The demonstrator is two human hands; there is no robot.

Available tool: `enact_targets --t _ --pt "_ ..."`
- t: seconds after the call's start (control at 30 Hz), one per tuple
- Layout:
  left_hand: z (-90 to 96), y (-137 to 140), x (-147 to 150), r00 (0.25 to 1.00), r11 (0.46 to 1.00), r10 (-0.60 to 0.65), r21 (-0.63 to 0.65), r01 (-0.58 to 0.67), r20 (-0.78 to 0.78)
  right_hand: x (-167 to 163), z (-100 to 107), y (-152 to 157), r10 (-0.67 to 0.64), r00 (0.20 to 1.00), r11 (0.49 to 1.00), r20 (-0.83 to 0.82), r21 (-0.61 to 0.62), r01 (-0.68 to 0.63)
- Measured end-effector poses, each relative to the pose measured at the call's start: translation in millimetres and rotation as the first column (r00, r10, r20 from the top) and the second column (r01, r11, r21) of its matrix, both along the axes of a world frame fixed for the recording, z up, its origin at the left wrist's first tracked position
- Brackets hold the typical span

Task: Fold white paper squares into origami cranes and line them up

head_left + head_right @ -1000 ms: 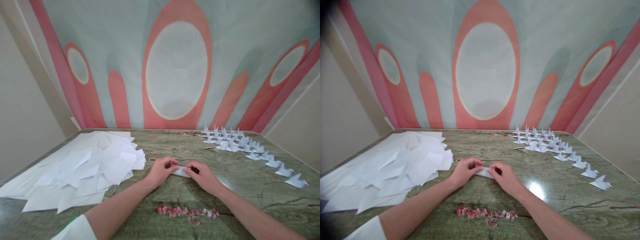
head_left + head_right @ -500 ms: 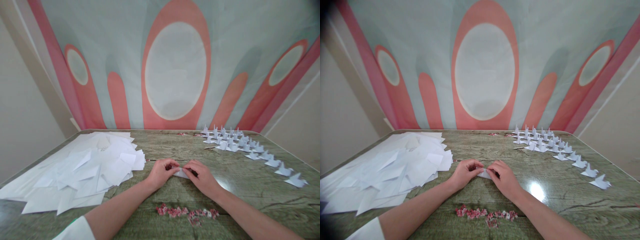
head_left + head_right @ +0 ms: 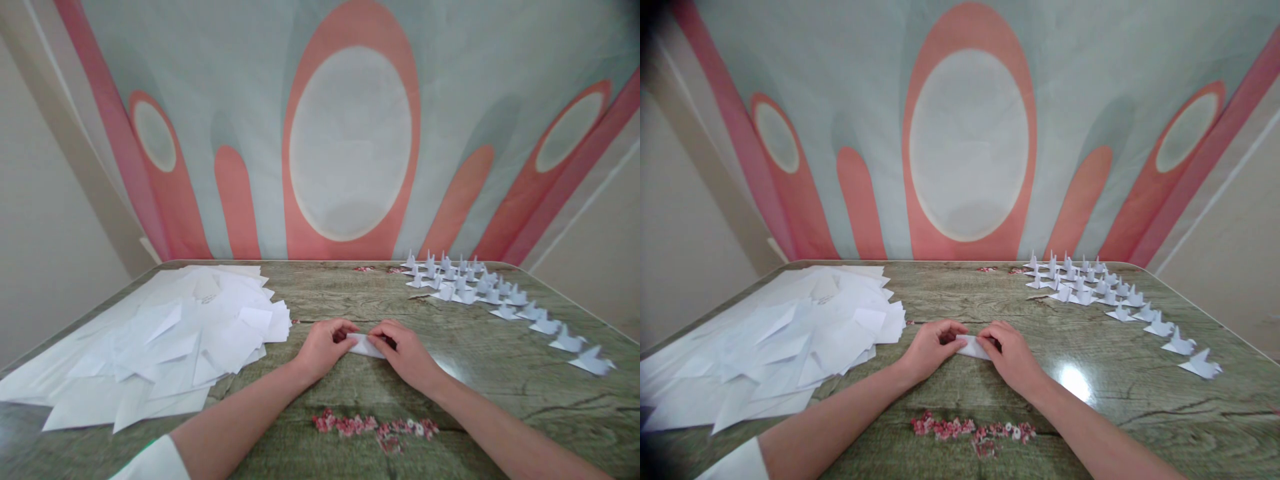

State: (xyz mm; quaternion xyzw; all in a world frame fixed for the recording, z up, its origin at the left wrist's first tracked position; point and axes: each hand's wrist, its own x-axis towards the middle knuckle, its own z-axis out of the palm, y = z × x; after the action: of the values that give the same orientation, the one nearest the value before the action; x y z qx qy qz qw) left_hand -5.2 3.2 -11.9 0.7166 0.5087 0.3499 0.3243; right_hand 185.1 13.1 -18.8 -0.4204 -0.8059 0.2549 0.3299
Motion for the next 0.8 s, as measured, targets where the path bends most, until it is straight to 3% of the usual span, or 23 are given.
enact_targets --t 0.1,0.23,0.33,0.43,0.53,0.8 --pt "1.8 -0.6 0.3 0.997 0.999 -0.01 0.05 0.014 -0.07 0.5 -2.7 3.1 -0.004 1.0 1.0 0.025 -0.013 0.004" --pt "8.0 -5.7 0.3 0.973 0.963 -0.029 0.254 0.088 -0.228 0.3 -5.5 4.7 -0.01 0.999 1.0 0.051 0.019 0.009" --pt "15.6 -13.9 3.0 0.894 0.912 -0.035 0.352 0.211 -0.448 0.7 -7.2 5.4 -0.007 0.998 0.999 0.058 0.039 0.005" --pt "22.1 -22.7 7.9 0.765 0.876 -0.021 0.357 0.324 -0.643 1.5 -8.9 6.3 -0.004 0.998 0.999 0.066 0.051 0.001" --pt "23.7 -27.9 11.8 0.685 0.862 0.011 0.354 0.362 -0.728 1.9 -10.1 7.2 -0.006 0.998 0.998 0.065 0.062 0.002" --pt "20.0 -27.7 13.6 0.655 0.854 0.0 0.341 0.393 -0.756 0.6 -8.8 9.2 -0.028 0.996 0.998 0.083 0.066 0.023"
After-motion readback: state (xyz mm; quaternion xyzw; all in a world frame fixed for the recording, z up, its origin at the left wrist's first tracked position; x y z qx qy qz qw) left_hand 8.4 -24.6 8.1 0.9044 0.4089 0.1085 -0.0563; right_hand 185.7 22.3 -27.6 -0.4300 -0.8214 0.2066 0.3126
